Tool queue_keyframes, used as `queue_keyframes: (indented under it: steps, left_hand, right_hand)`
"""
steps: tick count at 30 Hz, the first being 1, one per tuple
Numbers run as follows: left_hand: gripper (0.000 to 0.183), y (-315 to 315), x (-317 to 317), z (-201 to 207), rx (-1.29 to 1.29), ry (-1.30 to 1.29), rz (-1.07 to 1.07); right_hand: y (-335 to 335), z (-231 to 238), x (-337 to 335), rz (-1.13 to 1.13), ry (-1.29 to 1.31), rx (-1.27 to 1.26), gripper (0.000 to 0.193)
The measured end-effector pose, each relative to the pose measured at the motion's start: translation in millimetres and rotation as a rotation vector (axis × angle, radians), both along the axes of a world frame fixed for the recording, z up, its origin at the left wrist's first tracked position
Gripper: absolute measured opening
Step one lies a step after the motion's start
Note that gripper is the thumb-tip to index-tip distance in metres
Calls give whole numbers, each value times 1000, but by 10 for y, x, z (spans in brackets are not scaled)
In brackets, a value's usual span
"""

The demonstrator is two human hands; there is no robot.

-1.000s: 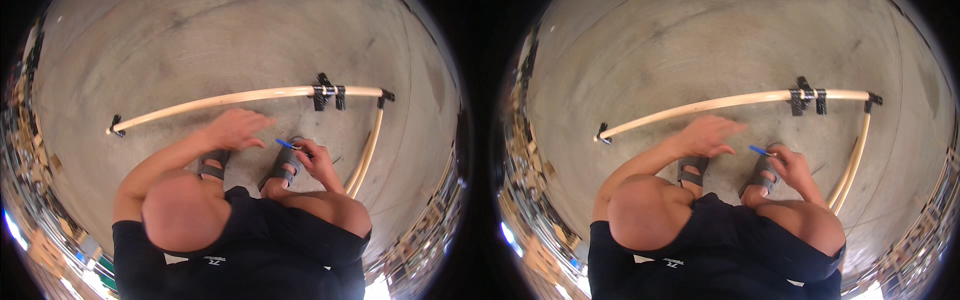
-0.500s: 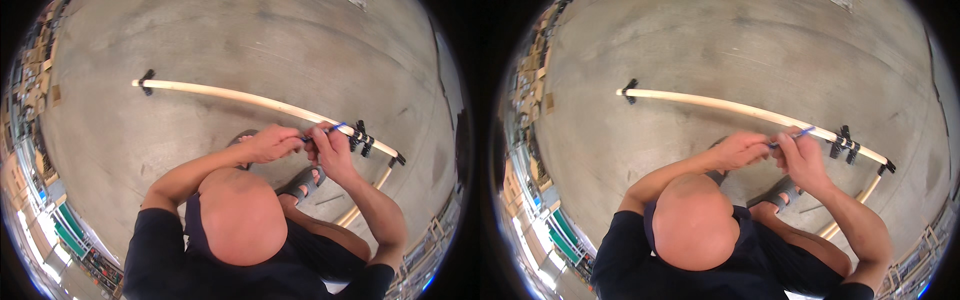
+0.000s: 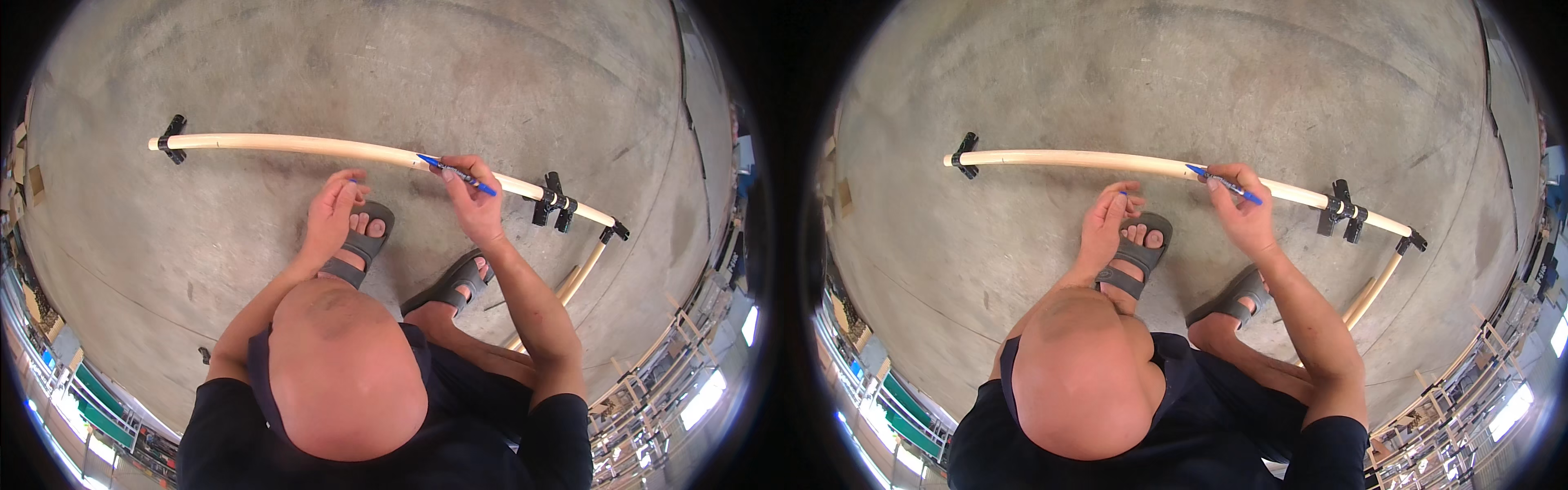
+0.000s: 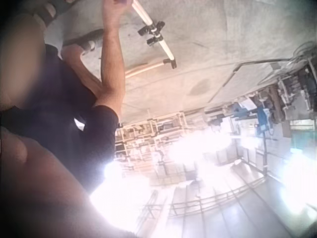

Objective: The person assembles a frame by connecting wooden rods with black plastic clips, using a hex key to tighten the fasteners and a blue marker to label one of the rods.

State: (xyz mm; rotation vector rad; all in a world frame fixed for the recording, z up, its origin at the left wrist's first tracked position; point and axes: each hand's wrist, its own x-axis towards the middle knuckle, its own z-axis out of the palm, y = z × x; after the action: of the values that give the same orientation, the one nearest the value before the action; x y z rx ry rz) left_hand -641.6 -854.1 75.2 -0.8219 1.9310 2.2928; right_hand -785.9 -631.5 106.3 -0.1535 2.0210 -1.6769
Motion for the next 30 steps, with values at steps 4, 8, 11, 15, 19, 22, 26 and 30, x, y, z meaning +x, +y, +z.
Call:
queue_keyframes:
  steps: [4,8,11,15,19,22,26,30]
  left_hand:
    - [29,-59,23,-66,95,11,20]
    - [31,-39,14,-87,56,20,38]
    - [33,-38,4,-95,54,31,53]
    - [34,-21,41,-125,63,47,60]
    - [33,-15,39,-92,66,39,68]
    - [34,-28,47,-107,56,47,57]
    - [35,-13,25,-86,52,46,49]
    - [35,-40,55,-84,47,39,51]
  right_hand:
    - [-13,-23,86,65,244,135,14]
    - [-72,-10,101,92,326,147,15]
    - [-85,6,107,110,362,209,16]
    - [-91,-1,119,114,401,239,17]
    - [-100,5,125,121,439,258,18]
    - [-92,-16,120,132,484,258,18]
    - [-77,-5,114,131,532,253,17]
    - [-107,-46,138,143,519,230,16]
